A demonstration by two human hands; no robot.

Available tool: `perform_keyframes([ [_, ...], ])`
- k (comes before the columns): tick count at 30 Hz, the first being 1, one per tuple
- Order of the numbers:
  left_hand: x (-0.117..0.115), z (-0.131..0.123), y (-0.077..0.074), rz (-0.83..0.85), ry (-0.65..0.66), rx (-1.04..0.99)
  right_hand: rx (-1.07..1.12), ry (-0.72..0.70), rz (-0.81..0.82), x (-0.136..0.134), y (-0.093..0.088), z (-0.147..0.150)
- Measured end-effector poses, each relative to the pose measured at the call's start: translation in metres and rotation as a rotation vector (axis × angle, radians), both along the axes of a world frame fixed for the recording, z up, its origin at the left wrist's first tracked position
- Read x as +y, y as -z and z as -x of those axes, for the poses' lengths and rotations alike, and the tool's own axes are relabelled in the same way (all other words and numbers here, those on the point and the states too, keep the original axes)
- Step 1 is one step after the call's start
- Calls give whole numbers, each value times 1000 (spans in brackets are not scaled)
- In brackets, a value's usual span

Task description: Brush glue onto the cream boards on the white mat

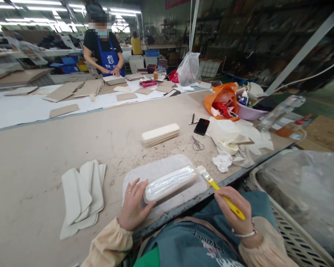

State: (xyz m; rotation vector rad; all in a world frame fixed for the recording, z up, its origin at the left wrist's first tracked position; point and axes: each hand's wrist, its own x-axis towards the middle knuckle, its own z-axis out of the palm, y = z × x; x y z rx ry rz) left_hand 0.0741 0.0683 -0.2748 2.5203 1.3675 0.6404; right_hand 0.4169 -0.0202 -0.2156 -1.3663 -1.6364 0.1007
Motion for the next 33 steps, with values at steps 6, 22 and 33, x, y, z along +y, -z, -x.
perform_keyframes([
  [6, 7, -1, -8, 38, 28, 41, 19, -8, -4, -3, 4, -2],
  [22, 13, -3, -20, 26, 81, -114, 47, 16, -4, -8, 4, 1],
  [33, 33, 8, -26, 774, -204, -695, 34, 11, 6, -8, 9, -2],
])
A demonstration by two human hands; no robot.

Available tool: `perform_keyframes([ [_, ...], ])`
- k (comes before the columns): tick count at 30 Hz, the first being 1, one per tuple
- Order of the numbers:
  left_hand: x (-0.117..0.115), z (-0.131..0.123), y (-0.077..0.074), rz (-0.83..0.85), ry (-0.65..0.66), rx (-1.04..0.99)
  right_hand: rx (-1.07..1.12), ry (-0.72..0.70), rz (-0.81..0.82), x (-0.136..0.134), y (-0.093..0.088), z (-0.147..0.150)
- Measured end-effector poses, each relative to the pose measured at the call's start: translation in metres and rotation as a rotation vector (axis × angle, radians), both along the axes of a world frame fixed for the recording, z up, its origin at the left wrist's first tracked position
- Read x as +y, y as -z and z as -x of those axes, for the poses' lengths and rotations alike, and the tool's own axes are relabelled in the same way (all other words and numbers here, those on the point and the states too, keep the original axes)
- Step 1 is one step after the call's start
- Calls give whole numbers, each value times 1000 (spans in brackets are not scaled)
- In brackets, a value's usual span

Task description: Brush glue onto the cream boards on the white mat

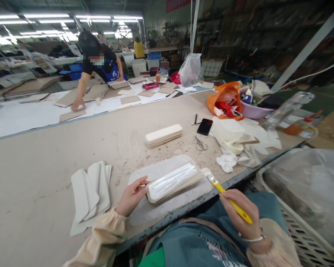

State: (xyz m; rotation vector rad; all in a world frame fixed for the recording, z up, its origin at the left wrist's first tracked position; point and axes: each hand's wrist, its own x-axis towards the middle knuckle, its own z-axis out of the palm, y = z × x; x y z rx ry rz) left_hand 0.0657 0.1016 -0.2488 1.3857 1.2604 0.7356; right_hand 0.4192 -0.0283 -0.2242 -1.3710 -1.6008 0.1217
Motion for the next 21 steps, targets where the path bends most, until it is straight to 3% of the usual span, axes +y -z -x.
perform_keyframes([
  [7, 3, -6, -4, -41, -68, 187, 0, -7, -2, 1, 0, 0],
  [14, 1, 4, -8, -74, -61, 317, 15, -27, 14, -1, 6, -3],
  [17, -8, 6, -9, 2, -37, 282, 29, -29, 14, -1, 8, -3],
  [21, -23, -1, -11, 239, -60, 124, 25, -26, 18, -1, 9, -5],
])
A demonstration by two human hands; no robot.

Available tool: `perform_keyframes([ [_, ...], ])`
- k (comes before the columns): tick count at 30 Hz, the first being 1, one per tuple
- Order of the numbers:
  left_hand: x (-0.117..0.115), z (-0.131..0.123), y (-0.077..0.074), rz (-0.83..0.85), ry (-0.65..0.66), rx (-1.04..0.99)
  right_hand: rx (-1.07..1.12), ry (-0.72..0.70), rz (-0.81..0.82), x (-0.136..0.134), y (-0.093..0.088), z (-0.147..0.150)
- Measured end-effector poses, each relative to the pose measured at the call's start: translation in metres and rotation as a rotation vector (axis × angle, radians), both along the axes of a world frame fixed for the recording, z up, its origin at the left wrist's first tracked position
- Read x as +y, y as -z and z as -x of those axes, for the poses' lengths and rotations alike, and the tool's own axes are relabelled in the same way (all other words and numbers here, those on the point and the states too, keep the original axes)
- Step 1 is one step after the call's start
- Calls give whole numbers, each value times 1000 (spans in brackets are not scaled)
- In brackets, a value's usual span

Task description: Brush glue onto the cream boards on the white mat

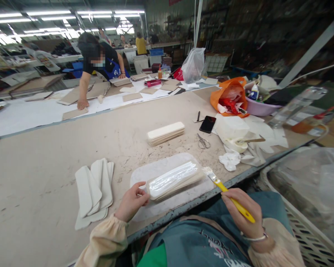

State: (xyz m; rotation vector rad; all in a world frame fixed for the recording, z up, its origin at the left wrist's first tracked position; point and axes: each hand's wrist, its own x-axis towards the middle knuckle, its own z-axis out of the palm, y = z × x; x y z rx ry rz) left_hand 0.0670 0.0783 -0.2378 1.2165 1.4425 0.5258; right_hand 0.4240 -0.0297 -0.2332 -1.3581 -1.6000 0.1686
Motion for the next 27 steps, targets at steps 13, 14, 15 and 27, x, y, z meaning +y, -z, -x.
perform_keyframes([
  [13, -12, -16, 8, 105, -266, -115, 20, -12, -37, -2, -1, 0],
  [14, -13, -16, 8, 93, -272, -114, 24, -13, -37, -2, -1, 0],
  [15, -13, -16, 7, 83, -277, -113, 27, -14, -36, -2, -1, -1],
  [27, 10, -8, -20, 178, -237, -221, 39, -14, -27, -6, 1, -3],
])
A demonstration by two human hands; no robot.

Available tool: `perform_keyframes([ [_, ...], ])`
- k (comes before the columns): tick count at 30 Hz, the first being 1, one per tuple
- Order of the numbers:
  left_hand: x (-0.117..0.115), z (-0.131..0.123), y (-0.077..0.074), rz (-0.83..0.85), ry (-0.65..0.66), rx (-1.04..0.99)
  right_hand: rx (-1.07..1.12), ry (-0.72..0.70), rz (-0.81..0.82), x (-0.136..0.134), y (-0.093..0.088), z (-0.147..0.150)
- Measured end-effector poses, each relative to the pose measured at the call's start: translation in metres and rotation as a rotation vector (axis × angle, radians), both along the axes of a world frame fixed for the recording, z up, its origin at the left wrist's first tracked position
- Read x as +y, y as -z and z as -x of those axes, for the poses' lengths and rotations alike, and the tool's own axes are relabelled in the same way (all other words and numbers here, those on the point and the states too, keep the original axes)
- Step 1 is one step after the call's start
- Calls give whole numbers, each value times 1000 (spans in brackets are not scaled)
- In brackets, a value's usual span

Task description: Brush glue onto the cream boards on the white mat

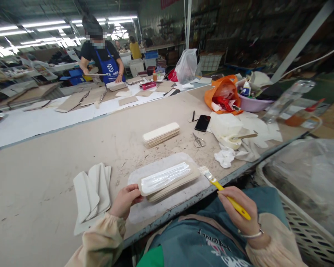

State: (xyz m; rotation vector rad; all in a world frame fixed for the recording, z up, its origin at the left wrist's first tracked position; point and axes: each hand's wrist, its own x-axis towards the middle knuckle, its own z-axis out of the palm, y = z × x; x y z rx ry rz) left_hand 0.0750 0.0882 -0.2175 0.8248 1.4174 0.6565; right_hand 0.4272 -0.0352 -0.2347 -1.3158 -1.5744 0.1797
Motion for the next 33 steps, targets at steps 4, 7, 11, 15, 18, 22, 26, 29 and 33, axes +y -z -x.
perform_keyframes([
  [4, 23, 2, 4, 19, -42, -121, 1, 13, 2, -2, -1, -1],
  [7, 47, 9, 13, -7, -54, -171, -6, 8, 7, -3, -2, -1],
  [11, 76, 19, 32, -20, -101, -202, -12, -14, 9, -1, -4, 2],
  [15, 88, 21, 53, -16, -158, -179, 2, -43, 27, 2, -7, 7],
  [18, 88, 20, 63, -19, -184, -150, 20, -70, 45, 6, -8, 11],
  [22, 83, 19, 64, -40, -237, -102, 36, -123, 83, 13, -10, 21],
  [26, 76, 21, 61, -54, -272, -73, 50, -194, 119, 22, -15, 36],
  [29, 71, 22, 60, -64, -286, -73, 57, -235, 129, 28, -19, 45],
  [33, 68, 23, 62, -73, -302, -74, 57, -264, 155, 32, -20, 51],
])
